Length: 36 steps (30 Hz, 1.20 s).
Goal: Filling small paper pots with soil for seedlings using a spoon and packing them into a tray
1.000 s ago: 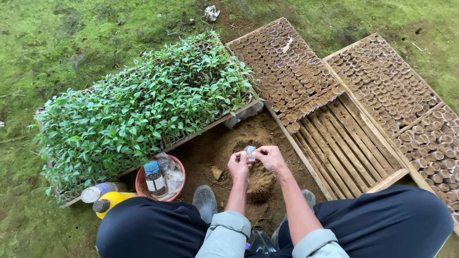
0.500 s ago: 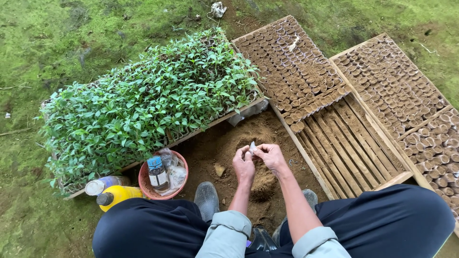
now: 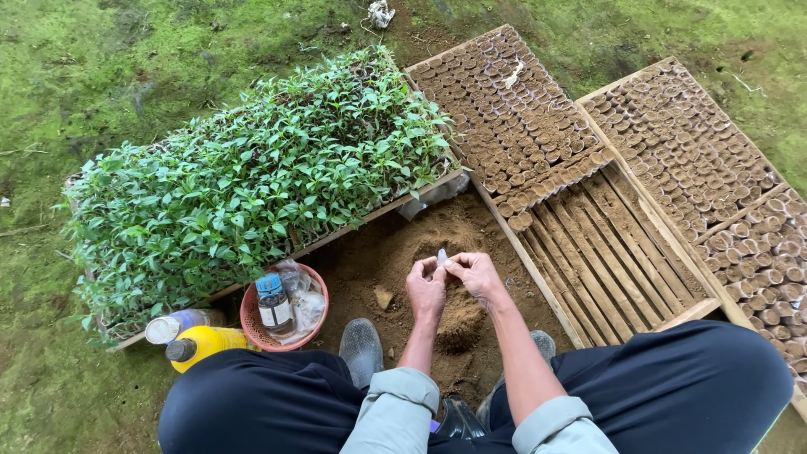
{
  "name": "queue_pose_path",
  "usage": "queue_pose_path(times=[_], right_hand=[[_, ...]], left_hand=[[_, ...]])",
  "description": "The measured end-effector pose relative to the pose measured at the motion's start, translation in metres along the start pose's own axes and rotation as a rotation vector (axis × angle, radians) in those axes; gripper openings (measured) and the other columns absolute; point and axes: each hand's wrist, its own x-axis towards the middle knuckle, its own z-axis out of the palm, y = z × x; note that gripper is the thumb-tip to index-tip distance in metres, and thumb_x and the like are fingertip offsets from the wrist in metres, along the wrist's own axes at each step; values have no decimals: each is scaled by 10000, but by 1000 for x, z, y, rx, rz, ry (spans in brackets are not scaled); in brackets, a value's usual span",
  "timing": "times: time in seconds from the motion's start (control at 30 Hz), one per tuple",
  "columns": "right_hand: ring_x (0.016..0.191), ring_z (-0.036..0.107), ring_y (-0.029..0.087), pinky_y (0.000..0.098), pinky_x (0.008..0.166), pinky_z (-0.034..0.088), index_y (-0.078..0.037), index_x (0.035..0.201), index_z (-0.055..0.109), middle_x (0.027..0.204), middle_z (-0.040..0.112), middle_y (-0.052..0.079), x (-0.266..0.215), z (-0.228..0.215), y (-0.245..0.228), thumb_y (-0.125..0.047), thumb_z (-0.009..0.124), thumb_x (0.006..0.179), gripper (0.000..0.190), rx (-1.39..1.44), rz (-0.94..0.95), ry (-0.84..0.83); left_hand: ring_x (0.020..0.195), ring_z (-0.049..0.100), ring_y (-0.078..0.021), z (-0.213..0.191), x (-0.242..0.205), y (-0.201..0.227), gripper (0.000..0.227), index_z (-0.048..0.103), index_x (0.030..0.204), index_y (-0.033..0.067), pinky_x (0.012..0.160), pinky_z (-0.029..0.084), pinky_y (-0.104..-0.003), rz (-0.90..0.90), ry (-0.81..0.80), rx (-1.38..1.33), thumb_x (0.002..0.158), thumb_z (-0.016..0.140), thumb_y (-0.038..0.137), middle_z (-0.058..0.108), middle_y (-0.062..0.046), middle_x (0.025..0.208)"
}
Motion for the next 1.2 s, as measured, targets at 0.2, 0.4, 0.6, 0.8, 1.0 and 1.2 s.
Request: queue_pose_path(times=[0.2, 0.4, 0.6, 0.8, 1.0, 1.2], right_hand=[[648, 738, 161, 220, 565, 561, -52, 911, 781, 745, 767, 102, 3, -2, 6, -159, 776, 909, 107, -9, 44, -3], [656, 754, 187, 226, 560, 568, -38, 904, 769, 755, 765, 112, -1, 2, -3, -169, 765, 919, 132, -11, 54, 9], [629, 706, 132, 213, 570, 549, -49, 875, 779, 706, 741, 74, 1, 2, -1, -151, 767, 906, 108, -80, 18, 11], [586, 664, 114, 207, 530, 527, -31, 861, 789, 660, 714, 67, 2, 0, 0, -107, 763, 895, 88, -105, -22, 19], [578, 632, 112, 228, 532, 514, -42, 818, 801, 627, 714, 75, -1, 2, -3, -76, 747, 869, 82, -240, -47, 22], [697, 704, 218, 357, 664, 546, -246, 785, 821, 698, 738, 37, 19, -5, 27, -308, 732, 841, 122, -683, -60, 28]], left_hand=[[595, 754, -212, -4, 5, -4, 53, 748, 810, 34, 536, 645, -302, -56, 39, -47, 783, 703, 26, 750, -150, 698], [697, 742, -244, -5, -1, 4, 253, 637, 1101, -61, 628, 672, -339, -79, 37, -280, 853, 663, -19, 676, -206, 867], [894, 773, -269, -3, -3, 4, 361, 638, 1181, 17, 746, 662, -352, -3, -92, -3, 822, 680, 29, 731, -202, 979], [917, 773, -276, -3, -5, 4, 393, 602, 1202, 34, 759, 660, -363, 7, -126, 7, 813, 660, 13, 731, -227, 1022], [732, 780, -255, -3, -7, 5, 125, 690, 965, 23, 590, 636, -333, 10, -21, 84, 865, 614, 33, 763, -193, 841], [697, 703, -233, -7, 7, -21, 85, 740, 786, 139, 637, 538, -355, 144, 129, 339, 795, 659, 113, 703, -91, 712]])
